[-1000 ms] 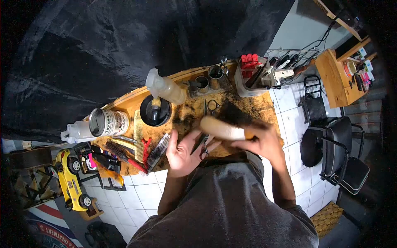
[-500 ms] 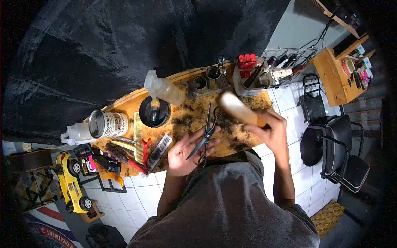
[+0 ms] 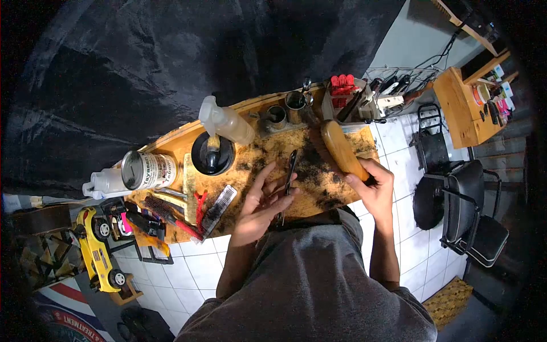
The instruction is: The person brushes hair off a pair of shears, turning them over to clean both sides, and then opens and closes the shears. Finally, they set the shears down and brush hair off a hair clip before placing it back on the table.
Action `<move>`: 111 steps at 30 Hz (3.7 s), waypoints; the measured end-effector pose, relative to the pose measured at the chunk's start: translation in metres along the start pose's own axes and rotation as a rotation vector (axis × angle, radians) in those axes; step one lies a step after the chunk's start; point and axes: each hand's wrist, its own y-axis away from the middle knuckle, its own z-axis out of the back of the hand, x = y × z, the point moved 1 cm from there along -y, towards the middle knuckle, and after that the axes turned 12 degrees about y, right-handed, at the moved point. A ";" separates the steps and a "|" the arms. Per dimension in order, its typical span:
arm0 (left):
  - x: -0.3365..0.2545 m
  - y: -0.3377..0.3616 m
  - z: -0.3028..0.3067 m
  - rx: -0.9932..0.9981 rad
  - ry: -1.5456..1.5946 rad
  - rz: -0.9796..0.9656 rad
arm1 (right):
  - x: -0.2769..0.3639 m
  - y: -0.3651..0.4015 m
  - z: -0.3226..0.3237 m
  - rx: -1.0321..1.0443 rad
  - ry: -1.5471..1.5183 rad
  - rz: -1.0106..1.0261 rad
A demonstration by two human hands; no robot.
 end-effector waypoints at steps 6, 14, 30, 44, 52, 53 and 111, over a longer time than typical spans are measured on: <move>0.008 -0.003 0.007 -0.159 -0.073 -0.063 | -0.001 0.010 -0.010 0.044 -0.076 -0.016; 0.012 -0.001 0.010 -0.093 0.018 -0.053 | 0.012 0.016 -0.022 0.334 0.082 0.278; -0.001 0.006 0.012 0.008 -0.219 0.068 | 0.012 0.003 -0.011 0.357 0.265 0.234; -0.006 0.003 0.009 0.026 -0.017 0.050 | 0.005 -0.013 -0.011 0.113 0.269 0.188; 0.000 0.007 0.019 0.033 -0.033 0.124 | 0.021 -0.005 -0.006 0.410 0.355 0.441; 0.000 0.002 0.022 0.103 -0.081 0.151 | 0.013 -0.005 -0.009 0.369 0.334 0.411; -0.012 -0.006 0.026 -0.088 0.643 0.029 | 0.012 0.003 -0.004 0.796 0.107 0.440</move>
